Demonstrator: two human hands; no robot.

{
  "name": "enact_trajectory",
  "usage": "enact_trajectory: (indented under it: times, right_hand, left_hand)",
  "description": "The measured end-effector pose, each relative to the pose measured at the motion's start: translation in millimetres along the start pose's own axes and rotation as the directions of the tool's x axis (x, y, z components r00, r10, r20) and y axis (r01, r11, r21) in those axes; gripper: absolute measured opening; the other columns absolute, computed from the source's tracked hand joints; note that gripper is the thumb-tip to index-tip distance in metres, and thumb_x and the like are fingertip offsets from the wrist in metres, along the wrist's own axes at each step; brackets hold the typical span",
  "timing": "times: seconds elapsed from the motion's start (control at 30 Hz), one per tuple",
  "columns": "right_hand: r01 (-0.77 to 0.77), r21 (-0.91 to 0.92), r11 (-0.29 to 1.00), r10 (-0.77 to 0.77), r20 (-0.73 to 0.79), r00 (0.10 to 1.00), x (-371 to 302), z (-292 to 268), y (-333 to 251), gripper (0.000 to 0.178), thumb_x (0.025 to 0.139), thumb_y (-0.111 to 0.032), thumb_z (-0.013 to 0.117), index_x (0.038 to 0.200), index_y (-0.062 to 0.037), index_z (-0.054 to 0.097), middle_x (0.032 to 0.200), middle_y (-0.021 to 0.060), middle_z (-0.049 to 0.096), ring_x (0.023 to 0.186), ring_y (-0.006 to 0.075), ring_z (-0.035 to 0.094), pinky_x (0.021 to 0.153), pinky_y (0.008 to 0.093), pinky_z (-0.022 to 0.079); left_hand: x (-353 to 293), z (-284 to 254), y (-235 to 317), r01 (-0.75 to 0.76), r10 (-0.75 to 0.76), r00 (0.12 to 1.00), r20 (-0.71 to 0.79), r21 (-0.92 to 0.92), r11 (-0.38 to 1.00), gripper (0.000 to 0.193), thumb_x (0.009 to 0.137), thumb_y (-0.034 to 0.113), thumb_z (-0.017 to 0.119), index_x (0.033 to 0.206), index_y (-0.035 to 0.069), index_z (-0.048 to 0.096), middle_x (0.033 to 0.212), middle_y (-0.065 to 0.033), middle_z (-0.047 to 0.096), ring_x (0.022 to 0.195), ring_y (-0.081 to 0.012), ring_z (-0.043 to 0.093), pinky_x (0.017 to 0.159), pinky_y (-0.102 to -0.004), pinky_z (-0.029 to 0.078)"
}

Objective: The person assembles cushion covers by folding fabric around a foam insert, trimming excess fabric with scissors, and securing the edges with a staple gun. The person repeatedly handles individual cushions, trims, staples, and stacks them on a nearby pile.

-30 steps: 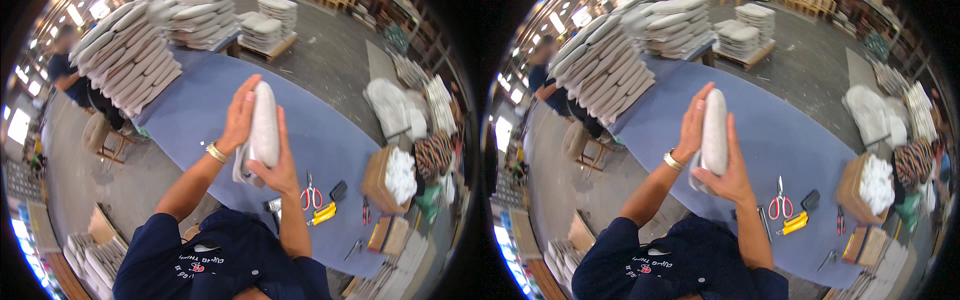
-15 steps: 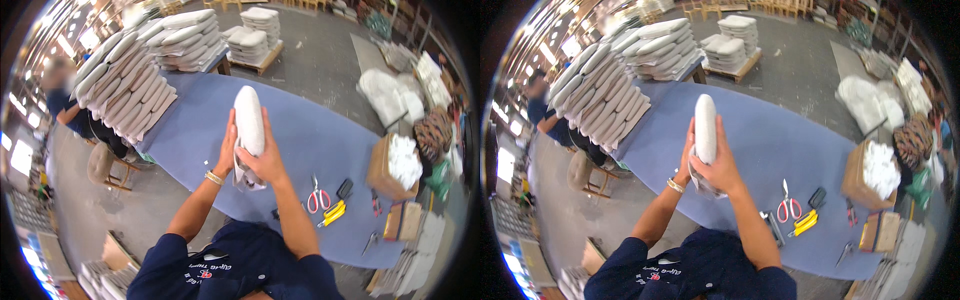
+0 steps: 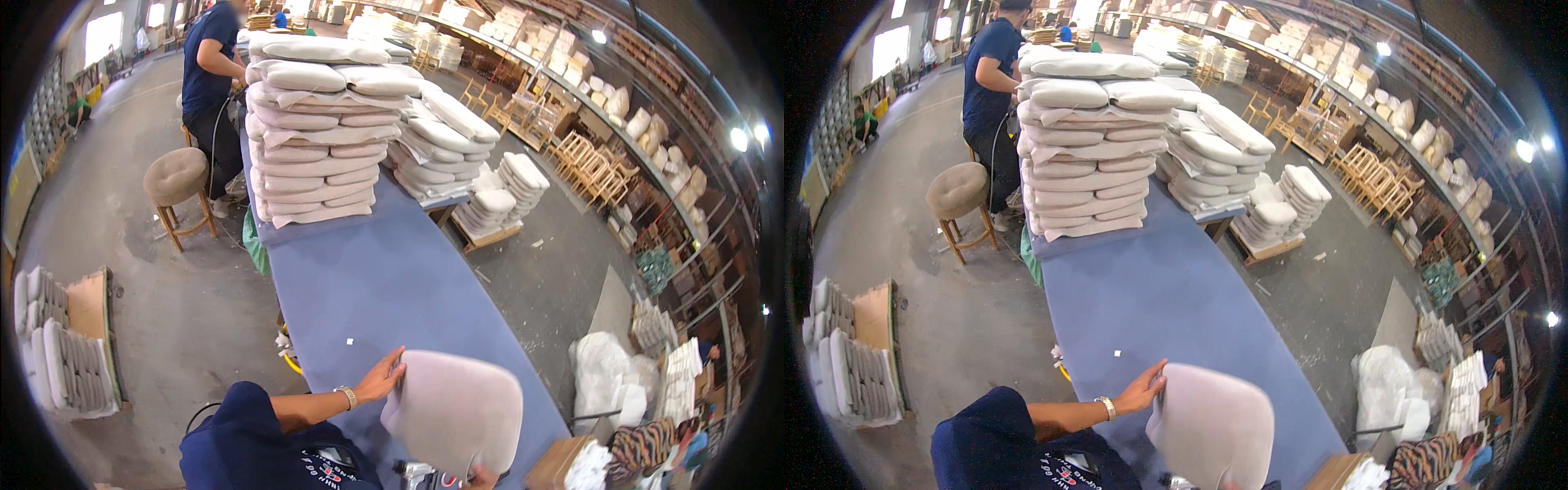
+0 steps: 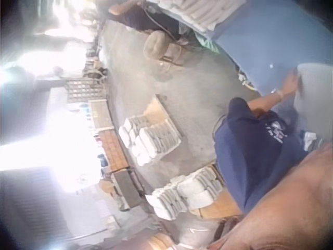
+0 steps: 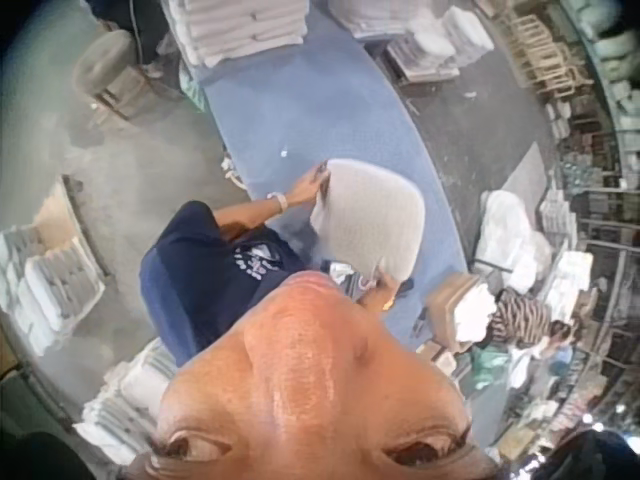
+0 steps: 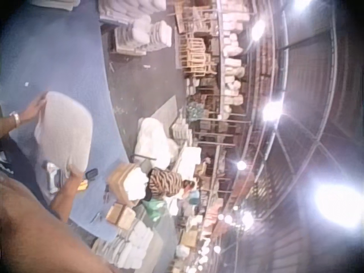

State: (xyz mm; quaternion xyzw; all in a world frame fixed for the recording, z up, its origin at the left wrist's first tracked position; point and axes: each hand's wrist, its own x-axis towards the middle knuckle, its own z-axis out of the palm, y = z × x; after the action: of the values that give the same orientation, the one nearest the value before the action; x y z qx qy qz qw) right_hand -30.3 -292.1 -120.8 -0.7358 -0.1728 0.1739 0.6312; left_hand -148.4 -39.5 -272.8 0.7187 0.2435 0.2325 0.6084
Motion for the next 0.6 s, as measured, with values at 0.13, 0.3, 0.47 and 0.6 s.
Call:
enact_trajectory:
  times: [0.13, 0.3, 0.47, 0.6]
  right_hand:
    - [-0.118, 0.019, 0.993, 0.119, -0.063, 0.991, 7, 22, 9, 0.097, 0.078, -0.018, 0.075, 0.161, 0.0008, 0.029, 0.154, 0.0187, 0.047, 0.138, 0.0318, 0.050, 0.115, 0.0455, 0.040]
    - [-0.194, 0.030, 0.981, 0.195, -0.056, 0.979, 27, 59, 0, 0.091, 0.081, -0.020, 0.073, 0.159, 0.0011, 0.032, 0.152, 0.0194, 0.049, 0.136, 0.0326, 0.052, 0.113, 0.0462, 0.042]
    - [-0.277, 0.058, 0.959, 0.278, -0.003, 0.961, 43, 92, 0, 0.085, 0.084, -0.021, 0.071, 0.157, 0.0015, 0.034, 0.151, 0.0201, 0.051, 0.134, 0.0334, 0.054, 0.111, 0.0469, 0.043]
    - [-0.339, 0.053, 0.939, 0.336, 0.050, 0.940, 53, 107, 7, 0.080, 0.087, -0.022, 0.070, 0.156, 0.0018, 0.037, 0.149, 0.0206, 0.052, 0.132, 0.0341, 0.055, 0.109, 0.0475, 0.045]
  left_hand:
    - [36, -39, 64, -0.134, 0.133, 0.988, 0.078, 0.002, 0.991, 0.060, 0.112, 0.052, 0.035, 0.154, 0.013, 0.051, 0.151, -0.0205, 0.056, 0.139, -0.0391, 0.053, 0.114, -0.0439, 0.044]
    - [82, -62, 50, -0.004, 0.010, 0.906, 0.422, -0.015, 1.000, 0.079, 0.109, 0.065, 0.023, 0.118, 0.005, 0.074, 0.111, -0.0216, 0.074, 0.107, -0.0395, 0.068, 0.100, -0.0456, 0.050]
    - [82, -68, 16, 0.126, -0.099, 0.961, 0.259, -0.089, 0.988, 0.092, 0.106, 0.073, 0.021, 0.097, -0.003, 0.073, 0.096, -0.0229, 0.072, 0.094, -0.0375, 0.066, 0.094, -0.0477, 0.050]
    - [75, -83, -4, 0.259, -0.231, 0.925, 0.303, -0.055, 0.964, 0.094, 0.105, 0.074, 0.021, 0.104, -0.004, 0.073, 0.108, -0.0262, 0.071, 0.104, -0.0378, 0.065, 0.100, -0.0473, 0.048]
